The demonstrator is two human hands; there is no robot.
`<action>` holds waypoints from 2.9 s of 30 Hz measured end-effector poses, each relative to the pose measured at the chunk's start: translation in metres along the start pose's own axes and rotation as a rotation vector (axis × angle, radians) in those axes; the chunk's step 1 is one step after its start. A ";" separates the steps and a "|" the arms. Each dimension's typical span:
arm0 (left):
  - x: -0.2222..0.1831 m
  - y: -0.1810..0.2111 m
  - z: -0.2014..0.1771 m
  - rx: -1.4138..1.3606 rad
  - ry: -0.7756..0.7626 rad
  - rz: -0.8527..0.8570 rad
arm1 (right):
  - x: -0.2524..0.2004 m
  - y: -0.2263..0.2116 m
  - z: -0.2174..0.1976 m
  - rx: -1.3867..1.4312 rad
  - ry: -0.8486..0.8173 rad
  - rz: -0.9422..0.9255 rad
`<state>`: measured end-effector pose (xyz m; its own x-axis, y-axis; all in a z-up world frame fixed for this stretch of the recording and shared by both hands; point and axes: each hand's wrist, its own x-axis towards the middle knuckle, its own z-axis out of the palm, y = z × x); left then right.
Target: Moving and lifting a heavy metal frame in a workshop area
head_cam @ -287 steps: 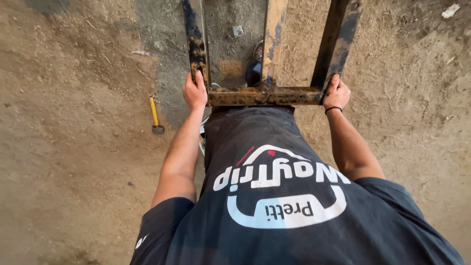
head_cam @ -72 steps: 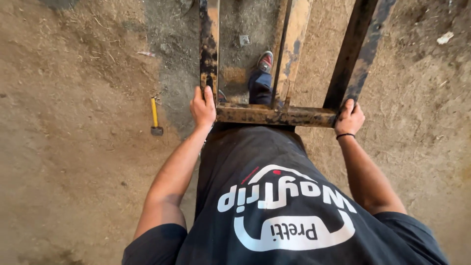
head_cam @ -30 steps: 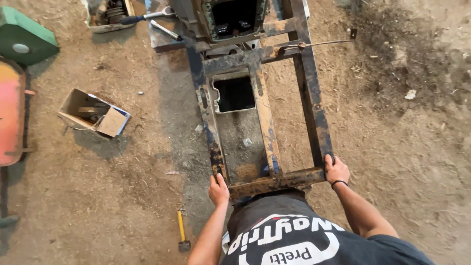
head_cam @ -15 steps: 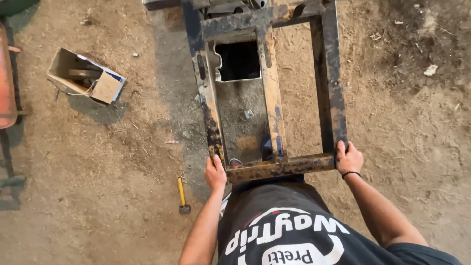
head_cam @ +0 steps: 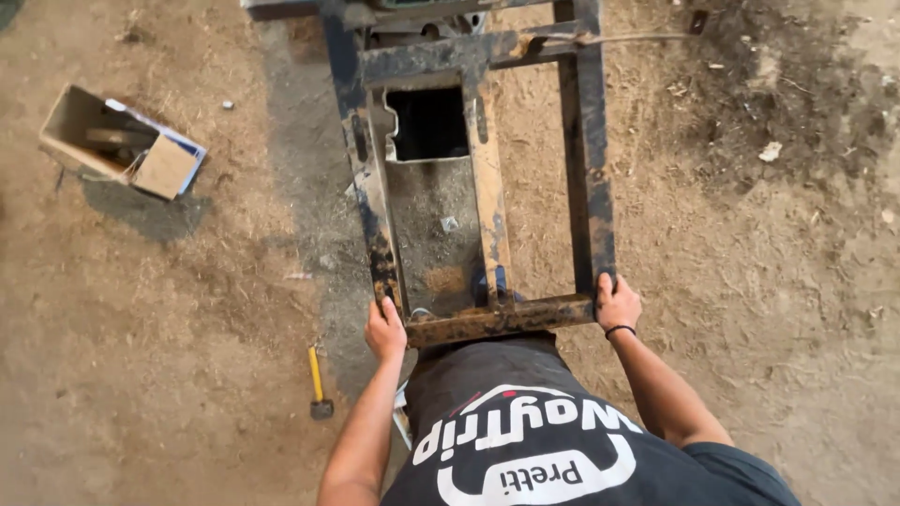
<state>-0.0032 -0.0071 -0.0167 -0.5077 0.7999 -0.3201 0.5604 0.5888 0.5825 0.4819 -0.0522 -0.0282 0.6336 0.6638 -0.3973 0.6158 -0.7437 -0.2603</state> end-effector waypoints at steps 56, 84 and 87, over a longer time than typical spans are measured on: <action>0.019 -0.049 0.029 0.126 0.128 0.237 | 0.011 0.011 0.023 0.222 0.176 -0.141; 0.018 -0.055 0.033 0.166 0.085 0.176 | 0.006 0.006 0.018 0.038 0.195 -0.158; 0.015 -0.062 0.037 0.130 0.097 0.204 | 0.002 0.005 0.016 0.031 0.178 -0.133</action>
<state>-0.0213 -0.0276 -0.0854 -0.4322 0.8924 -0.1294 0.7340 0.4315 0.5244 0.4782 -0.0559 -0.0444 0.6222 0.7578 -0.1966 0.6866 -0.6489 -0.3279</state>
